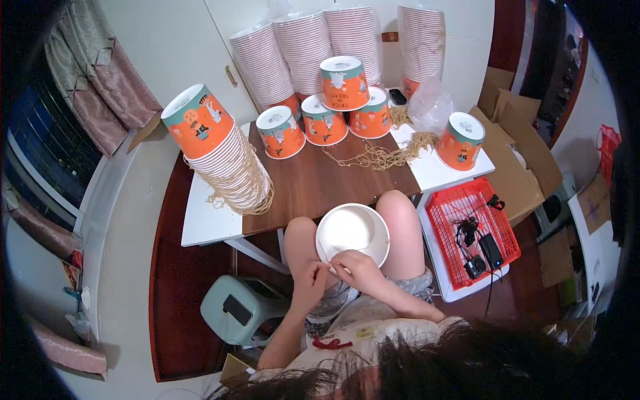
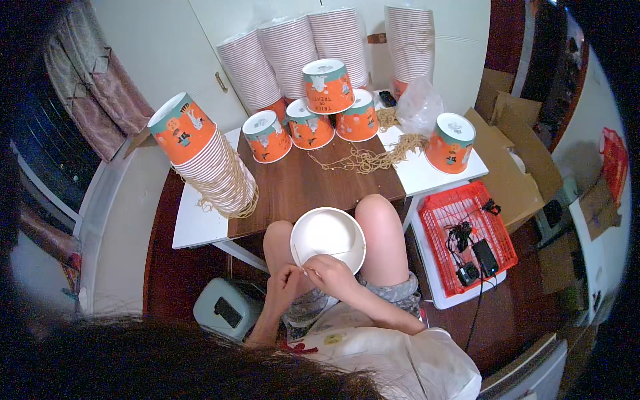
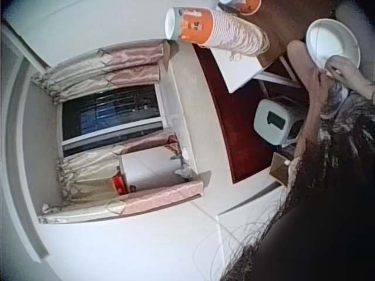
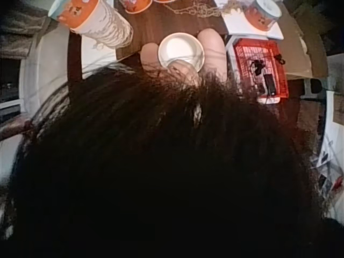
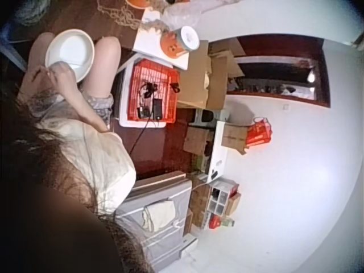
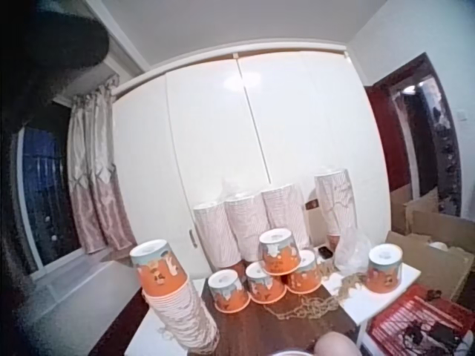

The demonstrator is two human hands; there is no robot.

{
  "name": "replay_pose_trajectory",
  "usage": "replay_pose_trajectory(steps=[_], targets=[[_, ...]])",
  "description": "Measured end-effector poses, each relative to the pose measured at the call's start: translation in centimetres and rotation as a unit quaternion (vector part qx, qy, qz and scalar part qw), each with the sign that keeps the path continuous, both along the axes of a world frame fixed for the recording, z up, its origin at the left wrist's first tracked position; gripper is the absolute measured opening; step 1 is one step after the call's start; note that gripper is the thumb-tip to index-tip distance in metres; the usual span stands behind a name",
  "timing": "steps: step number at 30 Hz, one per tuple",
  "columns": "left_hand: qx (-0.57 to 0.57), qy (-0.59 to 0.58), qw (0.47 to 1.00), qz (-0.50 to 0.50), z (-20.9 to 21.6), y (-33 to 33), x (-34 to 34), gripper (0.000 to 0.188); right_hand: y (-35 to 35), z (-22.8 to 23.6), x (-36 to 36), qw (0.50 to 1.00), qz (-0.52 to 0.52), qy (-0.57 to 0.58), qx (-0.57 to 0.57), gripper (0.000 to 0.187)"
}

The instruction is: Attaching handle strings to small paper buckets for packaging.

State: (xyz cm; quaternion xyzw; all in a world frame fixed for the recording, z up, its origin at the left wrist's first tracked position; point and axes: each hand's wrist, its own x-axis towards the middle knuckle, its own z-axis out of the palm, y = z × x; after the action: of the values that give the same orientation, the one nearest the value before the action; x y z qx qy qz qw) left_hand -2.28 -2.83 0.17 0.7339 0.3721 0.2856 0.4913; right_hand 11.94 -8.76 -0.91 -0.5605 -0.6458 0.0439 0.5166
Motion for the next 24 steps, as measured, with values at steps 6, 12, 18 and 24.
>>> replay_pose_trajectory(steps=[6, 12, 18, 24], targets=[[0.131, 0.076, 0.988, 0.023, 0.47, -0.46, 0.04, 0.016, -0.02, 0.01, -0.07, 1.000, 0.007, 0.012, -0.015, 0.008], [0.190, 0.087, 0.977, 0.036, 0.60, -0.93, 0.05, 0.016, -0.06, -0.05, 0.01, 0.999, -0.003, 0.028, -0.027, 0.010], [0.214, 0.082, 0.973, 0.036, 0.54, -0.92, -0.17, 0.016, 0.26, -0.12, -0.11, 0.999, -0.005, 0.040, -0.017, 0.010], [0.197, 0.063, 0.978, 0.030, 0.20, -0.69, -0.32, 0.016, 0.12, -0.21, -0.23, 0.997, -0.012, 0.063, -0.046, 0.011]])
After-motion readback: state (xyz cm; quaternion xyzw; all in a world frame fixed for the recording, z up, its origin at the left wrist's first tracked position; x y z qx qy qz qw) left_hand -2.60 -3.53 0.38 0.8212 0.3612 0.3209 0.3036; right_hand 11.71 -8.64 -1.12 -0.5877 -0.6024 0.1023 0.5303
